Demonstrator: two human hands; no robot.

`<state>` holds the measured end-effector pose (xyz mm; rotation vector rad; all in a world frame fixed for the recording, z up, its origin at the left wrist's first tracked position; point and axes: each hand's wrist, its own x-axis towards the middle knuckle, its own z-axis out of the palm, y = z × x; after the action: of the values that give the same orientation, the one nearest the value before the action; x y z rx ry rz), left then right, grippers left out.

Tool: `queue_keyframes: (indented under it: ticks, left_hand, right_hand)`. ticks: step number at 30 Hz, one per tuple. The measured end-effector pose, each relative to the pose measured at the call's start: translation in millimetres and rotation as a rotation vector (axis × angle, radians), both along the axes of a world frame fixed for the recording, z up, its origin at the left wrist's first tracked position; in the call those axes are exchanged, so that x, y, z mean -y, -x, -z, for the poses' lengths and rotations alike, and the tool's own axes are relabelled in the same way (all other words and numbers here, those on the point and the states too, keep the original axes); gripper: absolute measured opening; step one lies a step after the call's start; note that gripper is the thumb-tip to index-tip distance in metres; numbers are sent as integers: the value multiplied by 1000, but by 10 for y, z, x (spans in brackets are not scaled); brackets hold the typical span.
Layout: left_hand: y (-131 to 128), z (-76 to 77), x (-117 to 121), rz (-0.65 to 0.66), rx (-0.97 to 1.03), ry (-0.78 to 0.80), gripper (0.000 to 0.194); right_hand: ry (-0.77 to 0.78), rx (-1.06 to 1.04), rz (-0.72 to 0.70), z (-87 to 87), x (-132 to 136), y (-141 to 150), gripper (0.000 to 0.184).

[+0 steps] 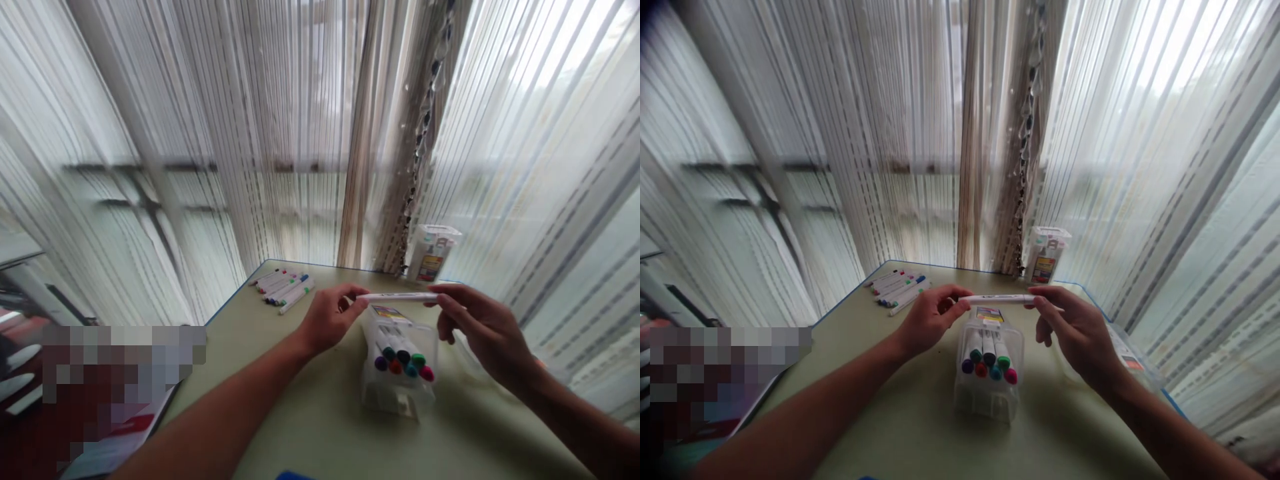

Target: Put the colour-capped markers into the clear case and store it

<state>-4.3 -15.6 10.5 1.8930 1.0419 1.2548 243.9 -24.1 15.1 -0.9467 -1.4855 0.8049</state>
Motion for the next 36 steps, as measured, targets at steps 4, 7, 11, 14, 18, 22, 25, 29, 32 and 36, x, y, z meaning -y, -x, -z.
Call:
queue_keyframes:
  ticks: [4,7,11,14,18,22,25,29,32,36]
  left_hand:
    - [-1,-16,16,-27,-8,-18,31]
    - [-3,-18,23,-34,-2,-22,30]
    - [4,-11,20,-29,-7,-30,29]
    - [11,-2,10,-29,-13,-35,30]
    - [4,-4,14,-29,-10,-42,30]
    - [-13,-29,42,-49,13,-54,28]
    - [-14,-37,47,-34,62,-18,29]
    - [-9,-35,20,51,225,96,29]
    - [-13,-37,-4,110,354,161,30]
    - [-13,-38,-19,105,389,171,29]
  right_hand:
    - [-3,39,-14,-8,18,23,32]
    - [-1,62,-42,20,11,18,33]
    - [29,79,-60,41,4,16,33]
    - [32,90,-55,39,12,19,33]
    - [33,105,-50,42,17,15,31]
    - [28,103,-51,41,13,20,31]
    - [30,56,-55,26,17,36,32]
    - [78,-74,-87,25,11,38,31]
    - [112,-128,-101,49,-6,23,30]
    - [99,-111,-94,58,-13,21,31]
